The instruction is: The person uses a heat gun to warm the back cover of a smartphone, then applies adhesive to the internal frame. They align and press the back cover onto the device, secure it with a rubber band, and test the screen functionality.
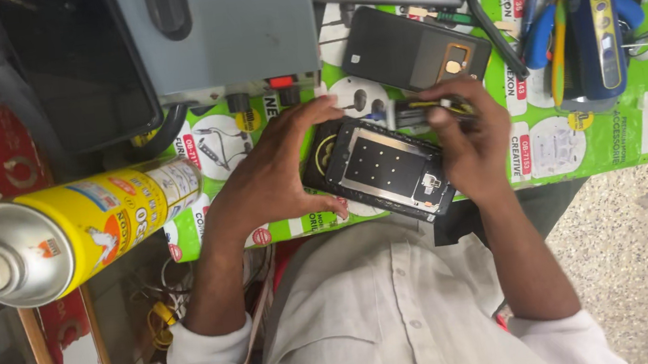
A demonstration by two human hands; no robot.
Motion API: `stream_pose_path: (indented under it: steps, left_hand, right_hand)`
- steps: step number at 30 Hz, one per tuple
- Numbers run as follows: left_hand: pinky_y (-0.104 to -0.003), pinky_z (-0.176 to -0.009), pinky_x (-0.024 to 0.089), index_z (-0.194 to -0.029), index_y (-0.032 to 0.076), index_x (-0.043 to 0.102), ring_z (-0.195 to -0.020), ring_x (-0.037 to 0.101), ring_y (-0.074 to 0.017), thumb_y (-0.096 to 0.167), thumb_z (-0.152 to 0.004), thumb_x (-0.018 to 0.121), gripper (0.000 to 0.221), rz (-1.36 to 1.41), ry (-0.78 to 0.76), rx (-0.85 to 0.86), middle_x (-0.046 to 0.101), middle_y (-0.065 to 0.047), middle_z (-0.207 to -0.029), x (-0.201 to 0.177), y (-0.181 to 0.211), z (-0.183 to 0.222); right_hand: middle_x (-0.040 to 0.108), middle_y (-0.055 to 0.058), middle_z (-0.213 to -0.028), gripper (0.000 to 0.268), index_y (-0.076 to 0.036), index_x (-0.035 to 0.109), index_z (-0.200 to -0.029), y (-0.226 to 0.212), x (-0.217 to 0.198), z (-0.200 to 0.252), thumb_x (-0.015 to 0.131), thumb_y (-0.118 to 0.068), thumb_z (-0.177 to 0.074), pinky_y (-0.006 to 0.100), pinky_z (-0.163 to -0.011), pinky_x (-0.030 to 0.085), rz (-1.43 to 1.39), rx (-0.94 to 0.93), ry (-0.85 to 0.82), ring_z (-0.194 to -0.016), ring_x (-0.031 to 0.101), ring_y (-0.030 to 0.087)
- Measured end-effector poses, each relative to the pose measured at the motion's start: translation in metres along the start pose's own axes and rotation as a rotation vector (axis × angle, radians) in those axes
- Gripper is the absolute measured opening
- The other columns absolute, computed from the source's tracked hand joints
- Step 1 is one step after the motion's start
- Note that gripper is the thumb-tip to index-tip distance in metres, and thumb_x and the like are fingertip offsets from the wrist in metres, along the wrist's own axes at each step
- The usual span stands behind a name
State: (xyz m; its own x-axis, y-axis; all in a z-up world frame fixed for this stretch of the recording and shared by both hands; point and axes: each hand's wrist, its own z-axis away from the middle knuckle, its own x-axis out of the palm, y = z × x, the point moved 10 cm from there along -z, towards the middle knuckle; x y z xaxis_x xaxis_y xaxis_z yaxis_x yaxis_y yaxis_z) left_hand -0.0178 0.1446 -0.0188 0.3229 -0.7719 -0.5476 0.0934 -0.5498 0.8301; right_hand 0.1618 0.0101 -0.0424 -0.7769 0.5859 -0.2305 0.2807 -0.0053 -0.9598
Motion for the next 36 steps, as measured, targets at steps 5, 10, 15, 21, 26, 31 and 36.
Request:
stream_pose_path:
  steps: [5, 10, 15, 21, 26, 31, 36]
  left_hand:
    - [-0.046, -0.122, 0.034, -0.158, 0.011, 0.021, -0.143, 0.047, -0.0341, 0.030, -0.059, 0.100, 0.128, 0.061, 0.012, 0.007, 0.061, -0.006, -0.143, 0.002, -0.010, 0.000]
    - [-0.046, -0.120, 0.036, -0.158, 0.011, 0.022, -0.139, 0.049, -0.0354, 0.023, -0.058, 0.099, 0.126, 0.057, 0.007, -0.026, 0.062, -0.006, -0.142, 0.003, -0.014, 0.000]
    - [-0.047, -0.120, 0.035, -0.158, 0.012, 0.021, -0.138, 0.051, -0.0341, 0.025, -0.058, 0.099, 0.128, 0.070, -0.004, -0.007, 0.062, -0.006, -0.140, 0.002, -0.012, -0.003]
    - [-0.047, -0.121, 0.033, -0.159, 0.009, 0.018, -0.142, 0.049, -0.0337, 0.027, -0.062, 0.099, 0.128, 0.055, -0.022, 0.023, 0.063, -0.008, -0.143, 0.005, -0.012, -0.003]
    - [-0.047, -0.121, 0.033, -0.159, 0.008, 0.016, -0.141, 0.050, -0.0326, 0.025, -0.064, 0.099, 0.127, 0.046, -0.019, 0.044, 0.064, -0.008, -0.141, 0.005, -0.011, -0.004]
    - [-0.047, -0.121, 0.033, -0.159, 0.008, 0.017, -0.141, 0.050, -0.0322, 0.024, -0.064, 0.098, 0.126, 0.047, -0.018, 0.023, 0.066, -0.008, -0.139, 0.006, -0.012, -0.003]
    - [-0.046, -0.121, 0.033, -0.158, 0.008, 0.017, -0.140, 0.051, -0.0318, 0.025, -0.065, 0.098, 0.124, 0.040, -0.014, 0.029, 0.066, -0.008, -0.139, 0.006, -0.012, -0.004]
  right_hand:
    - [0.071, 0.010, -0.107, 0.019, 0.003, 0.064, -0.113, -0.003, 0.015, -0.015, 0.068, -0.015, -0.108, 0.027, -0.089, 0.051, 0.139, 0.013, -0.065, -0.096, 0.065, 0.013]
    - [0.070, 0.010, -0.106, 0.020, 0.003, 0.064, -0.113, -0.005, 0.024, -0.016, 0.069, -0.015, -0.108, 0.027, -0.086, 0.053, 0.153, 0.008, -0.127, -0.096, 0.066, 0.014]
    - [0.070, 0.011, -0.104, 0.019, 0.003, 0.064, -0.113, -0.012, 0.026, -0.018, 0.070, -0.014, -0.107, 0.028, -0.083, 0.053, 0.216, -0.026, -0.132, -0.093, 0.067, 0.015]
    - [0.070, 0.013, -0.102, 0.015, 0.002, 0.065, -0.111, -0.024, 0.031, -0.023, 0.072, -0.009, -0.104, 0.031, -0.082, 0.054, 0.331, -0.096, -0.162, -0.092, 0.070, 0.020]
    - [0.068, 0.013, -0.103, 0.019, 0.001, 0.065, -0.113, -0.045, 0.039, -0.023, 0.076, 0.003, -0.097, 0.036, -0.082, 0.054, 0.463, -0.222, -0.203, -0.094, 0.070, 0.027]
    - [0.066, 0.013, -0.102, 0.027, 0.001, 0.066, -0.113, -0.054, 0.042, -0.024, 0.074, 0.011, -0.090, 0.038, -0.078, 0.054, 0.506, -0.242, -0.236, -0.092, 0.070, 0.029]
    - [0.066, 0.014, -0.108, 0.038, 0.001, 0.065, -0.117, -0.061, 0.042, -0.025, 0.069, 0.016, -0.083, 0.039, -0.079, 0.056, 0.521, -0.276, -0.263, -0.096, 0.071, 0.030]
